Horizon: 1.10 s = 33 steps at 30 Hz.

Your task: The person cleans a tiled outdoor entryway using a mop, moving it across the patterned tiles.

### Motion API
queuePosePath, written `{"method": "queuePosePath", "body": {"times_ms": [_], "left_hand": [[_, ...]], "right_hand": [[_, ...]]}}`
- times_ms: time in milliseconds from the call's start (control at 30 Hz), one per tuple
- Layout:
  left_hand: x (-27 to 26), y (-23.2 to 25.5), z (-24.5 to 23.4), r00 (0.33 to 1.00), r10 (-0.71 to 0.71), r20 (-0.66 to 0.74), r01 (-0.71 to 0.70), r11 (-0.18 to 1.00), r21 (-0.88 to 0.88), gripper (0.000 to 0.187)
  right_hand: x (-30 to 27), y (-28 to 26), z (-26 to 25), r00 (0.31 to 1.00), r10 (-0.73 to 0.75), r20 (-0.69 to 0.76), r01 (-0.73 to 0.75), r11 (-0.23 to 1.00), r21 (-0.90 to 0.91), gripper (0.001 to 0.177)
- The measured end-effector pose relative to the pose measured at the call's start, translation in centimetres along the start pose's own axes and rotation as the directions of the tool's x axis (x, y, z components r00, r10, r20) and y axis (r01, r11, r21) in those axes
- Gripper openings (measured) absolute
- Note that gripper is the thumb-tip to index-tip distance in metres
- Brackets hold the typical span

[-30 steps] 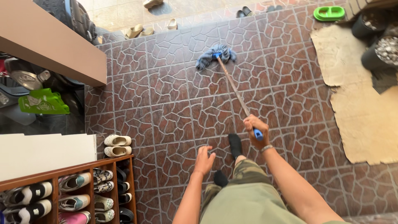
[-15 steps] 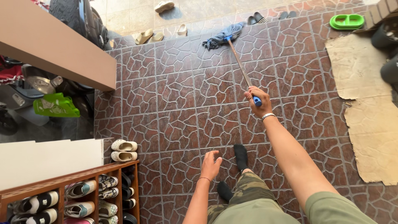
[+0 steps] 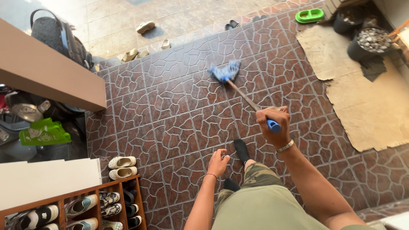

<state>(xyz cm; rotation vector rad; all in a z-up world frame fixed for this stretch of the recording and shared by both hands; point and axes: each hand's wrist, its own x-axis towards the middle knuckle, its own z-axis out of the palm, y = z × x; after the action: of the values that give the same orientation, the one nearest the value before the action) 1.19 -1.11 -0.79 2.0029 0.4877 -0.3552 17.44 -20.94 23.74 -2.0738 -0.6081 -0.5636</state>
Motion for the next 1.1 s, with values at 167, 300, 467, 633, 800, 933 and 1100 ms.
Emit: {"method": "queuePosePath", "body": {"times_ms": [167, 300, 467, 633, 800, 933, 1100], "left_hand": [[-1.0, 1.3, 1.9, 0.999, 0.017, 0.049, -0.017, 1.000, -0.005, 0.039], [-0.6, 1.9, 2.8, 0.995, 0.068, 0.072, -0.067, 0.998, -0.013, 0.040], [-0.4, 1.6, 2.9, 0.994, -0.007, 0.109, 0.002, 0.999, 0.045, 0.041], [0.8, 1.0, 2.6, 0.991, -0.104, 0.086, 0.098, 0.992, 0.074, 0.041], [4.1, 0.1, 2.4, 0.991, -0.133, 0.007, 0.132, 0.990, 0.049, 0.040], [6.2, 0.3, 2.8, 0.982, -0.187, -0.019, 0.188, 0.980, 0.063, 0.040], [12.3, 5.0, 3.3, 0.977, -0.214, -0.023, 0.215, 0.972, 0.092, 0.040]], "right_hand": [[-3.7, -0.4, -1.4, 0.988, 0.151, 0.025, -0.144, 0.868, 0.476, 0.039], [-8.8, 0.9, -1.5, 0.982, -0.186, -0.032, 0.177, 0.848, 0.500, 0.038], [-14.1, 4.0, 0.4, 0.985, 0.064, 0.160, -0.118, 0.928, 0.354, 0.028], [-10.3, 12.4, 4.9, 0.980, 0.126, 0.152, -0.165, 0.944, 0.284, 0.021], [-1.9, 21.8, 9.2, 0.949, 0.250, 0.191, -0.297, 0.914, 0.275, 0.021], [4.3, 27.7, 10.9, 0.942, 0.205, 0.267, -0.271, 0.933, 0.239, 0.022], [11.5, 29.9, 9.6, 0.924, 0.227, 0.308, -0.284, 0.947, 0.152, 0.026]]}}
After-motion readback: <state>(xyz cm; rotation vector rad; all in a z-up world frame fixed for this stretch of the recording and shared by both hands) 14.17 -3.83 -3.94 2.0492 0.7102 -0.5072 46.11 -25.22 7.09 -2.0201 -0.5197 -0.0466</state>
